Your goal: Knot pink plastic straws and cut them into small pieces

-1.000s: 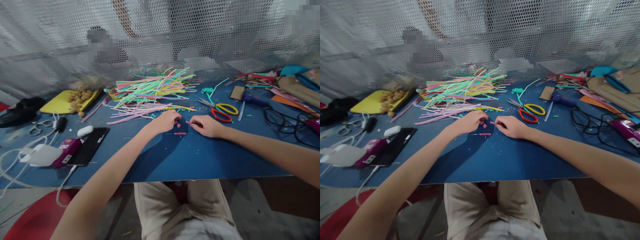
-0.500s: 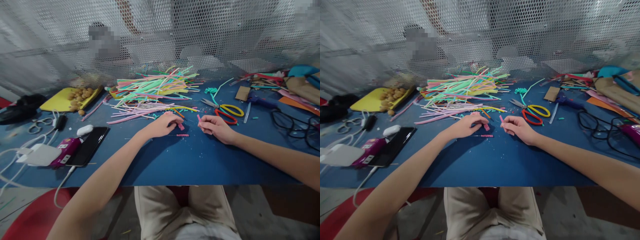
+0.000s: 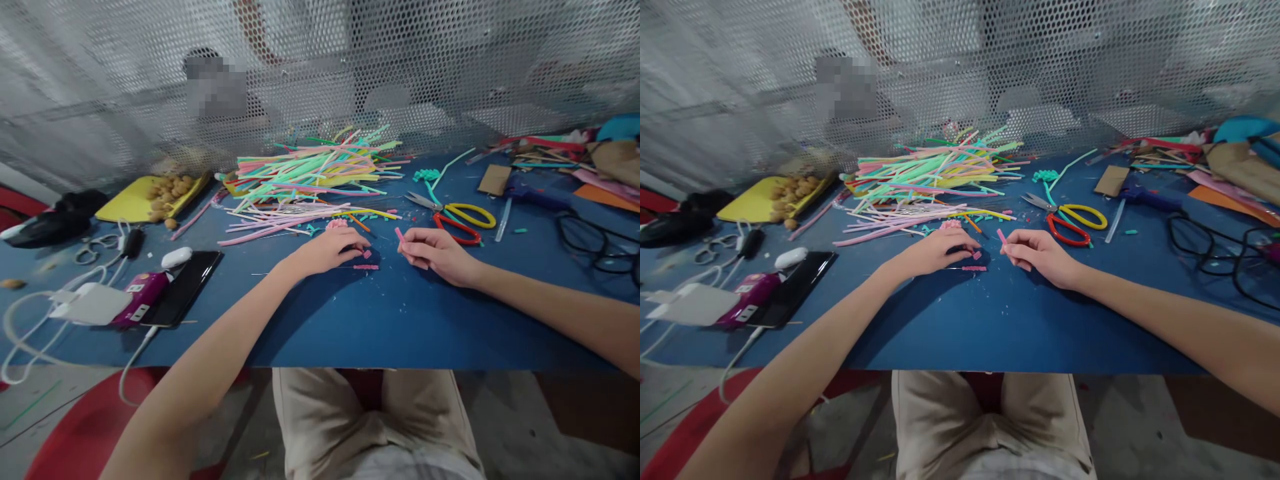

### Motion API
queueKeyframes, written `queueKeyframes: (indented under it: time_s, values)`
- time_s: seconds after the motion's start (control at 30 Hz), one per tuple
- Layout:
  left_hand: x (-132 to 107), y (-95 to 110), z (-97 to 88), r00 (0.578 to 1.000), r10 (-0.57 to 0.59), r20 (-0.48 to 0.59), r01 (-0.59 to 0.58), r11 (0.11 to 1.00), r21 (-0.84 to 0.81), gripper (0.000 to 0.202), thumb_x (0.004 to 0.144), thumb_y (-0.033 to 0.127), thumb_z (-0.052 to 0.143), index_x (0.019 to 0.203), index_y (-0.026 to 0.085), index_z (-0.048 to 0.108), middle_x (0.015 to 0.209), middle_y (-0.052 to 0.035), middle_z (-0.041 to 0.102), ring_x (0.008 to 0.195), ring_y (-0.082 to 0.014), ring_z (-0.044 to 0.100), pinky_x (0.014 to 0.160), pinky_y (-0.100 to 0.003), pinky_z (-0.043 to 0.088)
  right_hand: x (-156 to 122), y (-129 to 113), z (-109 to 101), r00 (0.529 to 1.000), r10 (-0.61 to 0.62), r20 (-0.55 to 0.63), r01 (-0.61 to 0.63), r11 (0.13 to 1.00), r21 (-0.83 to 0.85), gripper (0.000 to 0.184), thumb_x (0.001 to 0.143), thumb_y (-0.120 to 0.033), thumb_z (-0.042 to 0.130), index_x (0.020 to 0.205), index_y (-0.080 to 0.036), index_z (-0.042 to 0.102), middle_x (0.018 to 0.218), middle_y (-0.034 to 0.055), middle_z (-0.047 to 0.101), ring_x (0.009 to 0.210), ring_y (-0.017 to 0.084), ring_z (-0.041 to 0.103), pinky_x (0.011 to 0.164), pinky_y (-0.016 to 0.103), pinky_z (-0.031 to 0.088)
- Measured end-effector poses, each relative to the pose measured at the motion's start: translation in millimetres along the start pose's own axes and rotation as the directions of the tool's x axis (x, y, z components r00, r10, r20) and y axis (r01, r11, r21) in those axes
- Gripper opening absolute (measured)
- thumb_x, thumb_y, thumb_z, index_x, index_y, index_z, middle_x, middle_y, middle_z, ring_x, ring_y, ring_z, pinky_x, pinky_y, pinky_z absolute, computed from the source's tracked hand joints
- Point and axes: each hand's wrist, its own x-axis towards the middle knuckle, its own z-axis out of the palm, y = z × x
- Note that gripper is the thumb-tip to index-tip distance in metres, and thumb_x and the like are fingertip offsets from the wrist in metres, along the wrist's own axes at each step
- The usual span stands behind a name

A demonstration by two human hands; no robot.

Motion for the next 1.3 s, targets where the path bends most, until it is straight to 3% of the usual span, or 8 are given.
queueKeyframes:
  time_s: [0.2,0.37,0.5,0.6,0.8,0.93,1.1,1.3]
  values:
    - [1.0,2.0,-1.0,0.999,-0.050,0.006,0.050,0.998,0.036,0.026,0.104,0.028,0.045,0.114,0.019,0.067,0.111,-0.0081,0.070,0.102,-0.0194,0.063,0.092,-0.034,0.046,0.4,1.4,-0.7,1.000,-0.008,-0.023,0.008,1.000,0.013,0.017,0.092,-0.034,0.066,0.087,-0.018,0.067,0.067,-0.0011,0.056,0.053,0.007,0.040,0.051,0.026,0.027]
    - [1.7,3.9,1.8,0.991,-0.096,-0.095,0.100,0.994,0.033,0.022,0.102,0.029,0.050,0.111,0.019,0.067,0.107,-0.0067,0.074,0.099,-0.0185,0.067,0.093,-0.034,0.048,1.2,1.3,0.2,0.999,0.009,-0.046,-0.006,0.998,0.062,0.018,0.092,-0.035,0.067,0.086,-0.018,0.067,0.067,-0.0017,0.055,0.053,0.007,0.039,0.050,0.026,0.026]
    - [1.2,6.2,3.7,0.979,-0.148,-0.139,0.139,0.987,-0.077,0.021,0.100,0.025,0.053,0.117,0.019,0.065,0.099,-0.0041,0.077,0.092,-0.0155,0.071,0.085,-0.029,0.051,1.1,-0.8,0.9,0.998,0.013,-0.059,-0.009,0.997,0.071,0.019,0.091,-0.036,0.069,0.087,-0.017,0.068,0.068,-0.0017,0.054,0.053,0.007,0.039,0.050,0.026,0.026]
    - [0.1,7.5,1.7,0.965,-0.207,-0.160,0.204,0.978,-0.038,0.024,0.099,0.025,0.053,0.118,0.019,0.066,0.099,-0.0052,0.076,0.089,-0.0166,0.071,0.080,-0.029,0.052,0.8,-1.7,1.1,0.998,0.014,-0.063,-0.009,0.997,0.079,0.019,0.091,-0.036,0.069,0.087,-0.017,0.068,0.068,-0.0019,0.053,0.053,0.007,0.039,0.050,0.027,0.025]
    - [-0.1,4.0,3.5,0.977,-0.130,-0.172,0.149,0.984,0.103,0.020,0.098,0.023,0.051,0.108,0.017,0.069,0.101,-0.0079,0.071,0.093,-0.0187,0.065,0.087,-0.033,0.050,0.9,-1.7,2.2,0.998,0.014,-0.061,-0.009,0.997,0.079,0.018,0.091,-0.035,0.068,0.087,-0.017,0.068,0.066,-0.0023,0.053,0.053,0.007,0.039,0.050,0.027,0.025]
    - [0.0,4.5,6.2,0.968,-0.147,-0.203,0.172,0.979,0.110,0.021,0.100,0.025,0.049,0.107,0.017,0.068,0.102,-0.0081,0.067,0.091,-0.0180,0.063,0.086,-0.032,0.049,1.1,-2.0,2.0,0.998,0.016,-0.061,-0.011,0.997,0.074,0.019,0.091,-0.036,0.068,0.087,-0.018,0.068,0.067,-0.0024,0.053,0.052,0.007,0.038,0.049,0.027,0.025]
    - [-1.0,9.1,2.7,0.974,-0.185,-0.133,0.200,0.974,0.105,0.024,0.098,0.036,0.054,0.105,0.017,0.067,0.097,-0.0083,0.062,0.092,-0.0205,0.058,0.082,-0.033,0.047,0.8,-3.5,2.0,0.998,0.016,-0.057,-0.012,0.997,0.080,0.018,0.091,-0.035,0.068,0.087,-0.017,0.067,0.065,-0.0027,0.052,0.052,0.007,0.038,0.050,0.027,0.025]
    - [-0.5,8.3,2.0,0.980,-0.181,-0.080,0.188,0.978,0.093,0.020,0.099,0.033,0.052,0.095,0.018,0.065,0.091,-0.0062,0.062,0.087,-0.0200,0.055,0.080,-0.033,0.043,1.5,-2.3,1.7,0.998,0.013,-0.056,-0.009,0.998,0.069,0.018,0.092,-0.035,0.068,0.086,-0.018,0.067,0.066,-0.0024,0.053,0.052,0.007,0.039,0.050,0.027,0.025]
